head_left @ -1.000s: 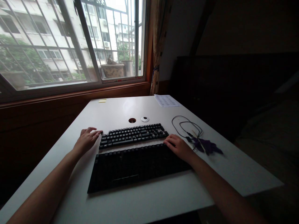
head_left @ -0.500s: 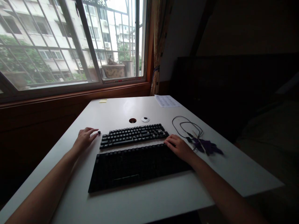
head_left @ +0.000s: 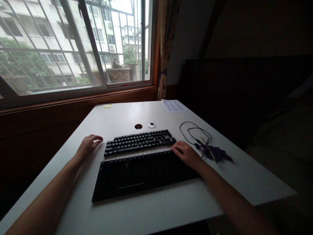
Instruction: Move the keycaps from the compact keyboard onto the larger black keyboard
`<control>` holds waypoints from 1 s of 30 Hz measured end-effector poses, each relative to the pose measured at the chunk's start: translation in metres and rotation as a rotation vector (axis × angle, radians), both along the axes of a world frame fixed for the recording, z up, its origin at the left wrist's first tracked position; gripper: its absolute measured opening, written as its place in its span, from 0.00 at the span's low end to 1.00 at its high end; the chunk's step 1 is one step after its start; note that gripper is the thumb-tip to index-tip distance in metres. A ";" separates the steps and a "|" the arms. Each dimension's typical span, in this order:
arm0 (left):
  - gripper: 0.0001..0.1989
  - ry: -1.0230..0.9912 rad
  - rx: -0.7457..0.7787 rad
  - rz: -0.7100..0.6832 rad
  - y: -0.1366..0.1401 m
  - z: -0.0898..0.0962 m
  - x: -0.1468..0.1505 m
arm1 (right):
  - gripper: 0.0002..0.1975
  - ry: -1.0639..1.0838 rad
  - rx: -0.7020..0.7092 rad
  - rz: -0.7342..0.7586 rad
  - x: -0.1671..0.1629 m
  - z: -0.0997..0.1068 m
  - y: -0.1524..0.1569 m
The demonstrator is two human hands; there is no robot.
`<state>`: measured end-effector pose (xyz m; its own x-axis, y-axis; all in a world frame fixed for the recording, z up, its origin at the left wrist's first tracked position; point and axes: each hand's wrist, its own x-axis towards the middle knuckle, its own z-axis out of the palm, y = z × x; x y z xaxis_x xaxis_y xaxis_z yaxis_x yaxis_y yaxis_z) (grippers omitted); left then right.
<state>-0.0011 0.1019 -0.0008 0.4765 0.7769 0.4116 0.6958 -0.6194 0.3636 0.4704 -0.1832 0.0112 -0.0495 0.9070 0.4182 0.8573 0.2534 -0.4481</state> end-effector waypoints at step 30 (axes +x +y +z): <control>0.15 -0.076 0.059 -0.240 -0.152 0.004 -0.007 | 0.10 -0.011 0.000 0.006 0.002 -0.001 0.000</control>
<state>-0.0083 -0.0497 0.0031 0.6100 0.6192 0.4944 0.4985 -0.7849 0.3680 0.4721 -0.1828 0.0098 -0.0596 0.9066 0.4177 0.8609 0.2585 -0.4383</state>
